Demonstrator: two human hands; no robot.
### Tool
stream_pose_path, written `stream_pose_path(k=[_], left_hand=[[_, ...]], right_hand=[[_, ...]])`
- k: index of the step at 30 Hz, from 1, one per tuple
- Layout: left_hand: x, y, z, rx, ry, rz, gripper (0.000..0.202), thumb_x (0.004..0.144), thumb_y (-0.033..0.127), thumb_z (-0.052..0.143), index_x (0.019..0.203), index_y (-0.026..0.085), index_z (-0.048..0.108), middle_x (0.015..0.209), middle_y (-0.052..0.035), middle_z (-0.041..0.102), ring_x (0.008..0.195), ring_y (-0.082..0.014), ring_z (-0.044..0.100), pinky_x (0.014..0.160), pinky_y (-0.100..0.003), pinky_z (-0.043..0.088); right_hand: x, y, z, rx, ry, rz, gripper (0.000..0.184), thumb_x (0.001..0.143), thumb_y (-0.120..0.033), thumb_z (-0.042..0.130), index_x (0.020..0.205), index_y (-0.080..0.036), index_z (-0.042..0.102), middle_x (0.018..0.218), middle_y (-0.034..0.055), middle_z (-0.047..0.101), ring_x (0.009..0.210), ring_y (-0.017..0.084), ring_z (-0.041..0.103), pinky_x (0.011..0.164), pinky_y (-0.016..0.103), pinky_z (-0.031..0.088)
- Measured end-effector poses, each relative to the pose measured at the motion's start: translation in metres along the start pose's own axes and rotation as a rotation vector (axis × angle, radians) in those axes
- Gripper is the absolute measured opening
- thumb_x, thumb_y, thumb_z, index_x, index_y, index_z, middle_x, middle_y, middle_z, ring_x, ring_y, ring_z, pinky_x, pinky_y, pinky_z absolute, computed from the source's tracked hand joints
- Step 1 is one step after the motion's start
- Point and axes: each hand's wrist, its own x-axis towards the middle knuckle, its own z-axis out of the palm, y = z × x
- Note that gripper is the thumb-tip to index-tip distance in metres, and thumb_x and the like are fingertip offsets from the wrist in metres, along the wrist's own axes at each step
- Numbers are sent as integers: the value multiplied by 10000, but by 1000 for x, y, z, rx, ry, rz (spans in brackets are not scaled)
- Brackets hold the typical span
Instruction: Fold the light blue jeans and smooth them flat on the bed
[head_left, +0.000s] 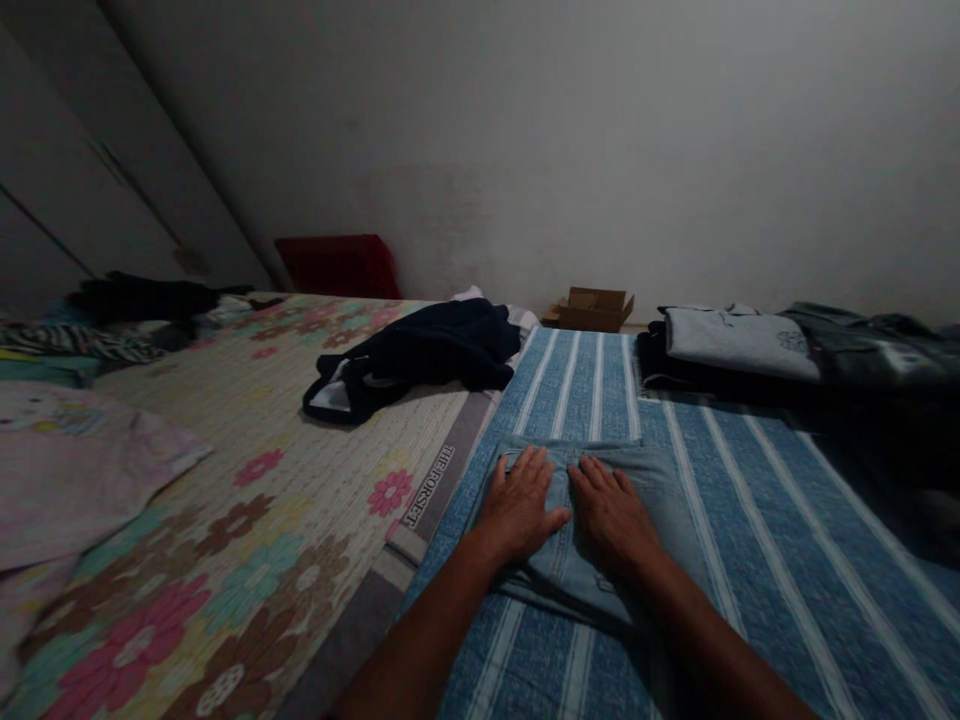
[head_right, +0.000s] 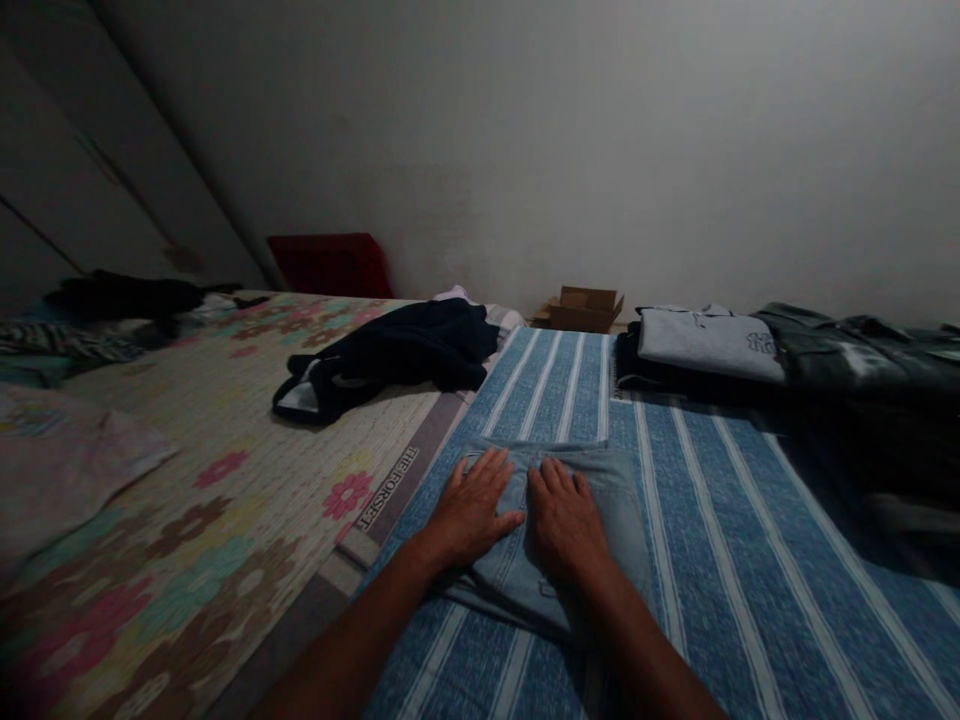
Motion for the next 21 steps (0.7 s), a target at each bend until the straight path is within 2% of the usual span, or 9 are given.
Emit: stream_pose_path(k=[10,21], left_hand=[[-2,0,-9,-99,-26,-40,669,851,494,493,1427,183,355,1542,-102,250,1437,-251,130,1154,-509,90],[-3,-2,-8,-110,26,-27,639,844,461,516,1406,182,393,1528,-102,285,1429,-254,168,1144,-521,142]], right_hand=[[2,-1,-3,11,-10,7,504,921,-166,319,1419,-131,382,1495,131,318,1383,264,243,1102,471,189],[2,-2,-6,32,-17,10,495,933,-179,293,1418,-131,384,1494,133,320,1385,265,239,1103,471,180]])
